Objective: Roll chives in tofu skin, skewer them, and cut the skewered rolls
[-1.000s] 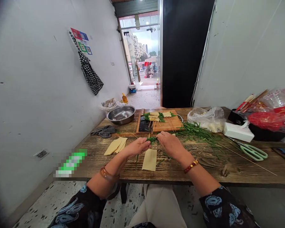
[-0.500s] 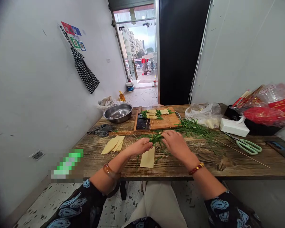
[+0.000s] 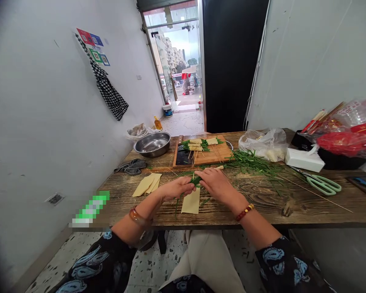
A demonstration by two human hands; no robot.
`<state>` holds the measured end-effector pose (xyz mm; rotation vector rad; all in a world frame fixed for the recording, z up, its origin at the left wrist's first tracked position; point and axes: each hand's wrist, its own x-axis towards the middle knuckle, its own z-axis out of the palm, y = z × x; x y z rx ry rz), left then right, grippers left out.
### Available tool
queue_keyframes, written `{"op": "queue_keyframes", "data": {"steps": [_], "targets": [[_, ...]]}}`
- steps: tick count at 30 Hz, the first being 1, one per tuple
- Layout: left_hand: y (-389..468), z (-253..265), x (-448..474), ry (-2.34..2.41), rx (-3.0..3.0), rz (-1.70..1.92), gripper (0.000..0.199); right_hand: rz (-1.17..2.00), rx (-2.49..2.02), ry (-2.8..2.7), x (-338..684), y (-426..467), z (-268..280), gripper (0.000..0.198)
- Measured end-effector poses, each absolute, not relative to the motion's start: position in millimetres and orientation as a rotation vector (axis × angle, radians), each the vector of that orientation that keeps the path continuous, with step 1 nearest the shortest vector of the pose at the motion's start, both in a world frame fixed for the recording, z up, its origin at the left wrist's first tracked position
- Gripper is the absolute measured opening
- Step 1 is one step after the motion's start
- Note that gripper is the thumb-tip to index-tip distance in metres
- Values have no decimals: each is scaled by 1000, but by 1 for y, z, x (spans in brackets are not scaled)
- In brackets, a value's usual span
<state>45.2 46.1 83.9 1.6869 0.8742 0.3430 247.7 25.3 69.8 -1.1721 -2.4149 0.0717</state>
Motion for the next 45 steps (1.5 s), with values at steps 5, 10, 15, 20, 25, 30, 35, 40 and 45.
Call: {"op": "queue_keyframes", "data": {"steps": [5,10,15,20,25,30,35,40,45], "targets": [[45,82,36,876,1646,383,43,289,-1135,-2402,251,30,58,28],[42,80,39,883,1531,455,40,450,-1208,-2267,239,26,49,25],[37,66,59,902,1341,720,32,276,-1552,-2089,214,18,39,30],[31,47,75,1004,1308,996,29,191,-1710,-2128,195,9,44,39],[30,47,77,977,1208,1057,32,160,-1725,-2270,188,1,60,48],[36,57,76,1017,953,1177,30,277,-1651,-2336,190,-8,68,54],[43,70,67,942,770,1228,24,329,-1313,-1941,218,1,68,37],[42,79,64,840,691,1224,21,556,-1105,-1776,212,13,48,46],[41,82,60,795,674,1235,19,838,-1026,-1860,189,10,19,31]]}}
